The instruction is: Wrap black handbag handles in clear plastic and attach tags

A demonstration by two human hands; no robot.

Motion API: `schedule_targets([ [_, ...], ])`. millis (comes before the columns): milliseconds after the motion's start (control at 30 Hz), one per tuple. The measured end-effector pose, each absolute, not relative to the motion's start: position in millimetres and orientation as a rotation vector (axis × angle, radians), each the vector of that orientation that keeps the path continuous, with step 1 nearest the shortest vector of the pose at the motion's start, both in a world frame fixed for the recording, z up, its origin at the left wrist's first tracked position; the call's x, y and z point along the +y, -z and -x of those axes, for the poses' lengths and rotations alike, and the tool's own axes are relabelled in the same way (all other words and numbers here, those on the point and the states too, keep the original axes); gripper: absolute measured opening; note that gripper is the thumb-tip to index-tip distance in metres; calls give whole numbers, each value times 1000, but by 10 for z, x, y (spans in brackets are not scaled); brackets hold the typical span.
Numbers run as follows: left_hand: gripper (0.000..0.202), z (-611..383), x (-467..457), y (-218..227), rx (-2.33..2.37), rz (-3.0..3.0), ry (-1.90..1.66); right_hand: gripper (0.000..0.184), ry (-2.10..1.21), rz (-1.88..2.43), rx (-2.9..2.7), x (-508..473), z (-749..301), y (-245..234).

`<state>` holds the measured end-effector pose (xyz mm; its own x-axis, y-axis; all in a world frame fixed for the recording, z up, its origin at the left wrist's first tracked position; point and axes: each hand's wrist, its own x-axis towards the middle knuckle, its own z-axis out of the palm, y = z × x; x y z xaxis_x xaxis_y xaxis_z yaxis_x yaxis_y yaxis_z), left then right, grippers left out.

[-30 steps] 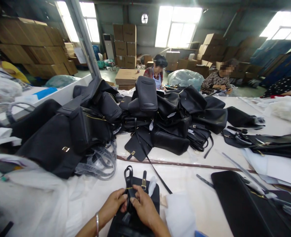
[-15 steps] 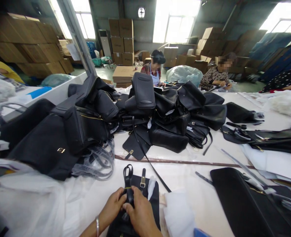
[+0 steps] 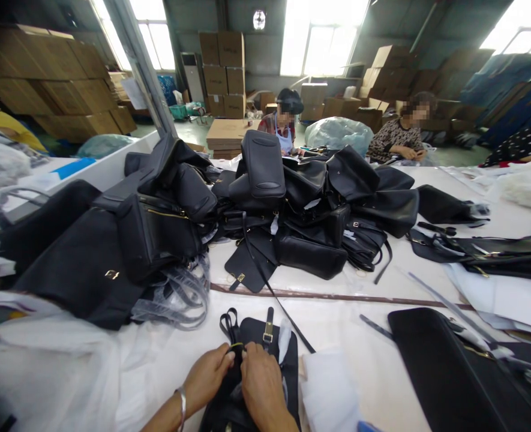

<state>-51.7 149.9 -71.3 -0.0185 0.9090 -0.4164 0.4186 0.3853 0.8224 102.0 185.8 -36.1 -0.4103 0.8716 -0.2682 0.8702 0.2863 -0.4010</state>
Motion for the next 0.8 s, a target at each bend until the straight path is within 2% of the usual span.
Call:
schedule_targets([
  [100,25,663,1532,644,1512,-1185,-546,30,-904,1707,-2447,1947,-1126,479],
  [233,42,897,1613,537,1285,-1013,-419,33,-1139,1734,-2338,2107,-1291,743],
  [333,51,1058,1645,500,1174,-876,-400,37,-1197,1783,-2289,2245,-1376,935],
  [500,54,1154,1661,666,966,-374,-732,46,-1222,1850,-2222,2363,-1431,1112],
  [600,50,1162,1757,767,828,-31,-1024,43,-1178,1857,-2209,2324,-1449,1162],
  [700,47,1238,1922,719,795,73,-1279,36,-1111,1856,-2182,2258,-1484,1193],
  [800,46,1342,2090,581,795,60,-1403,40,-1039,1851,-2125,2213,-1513,1212],
])
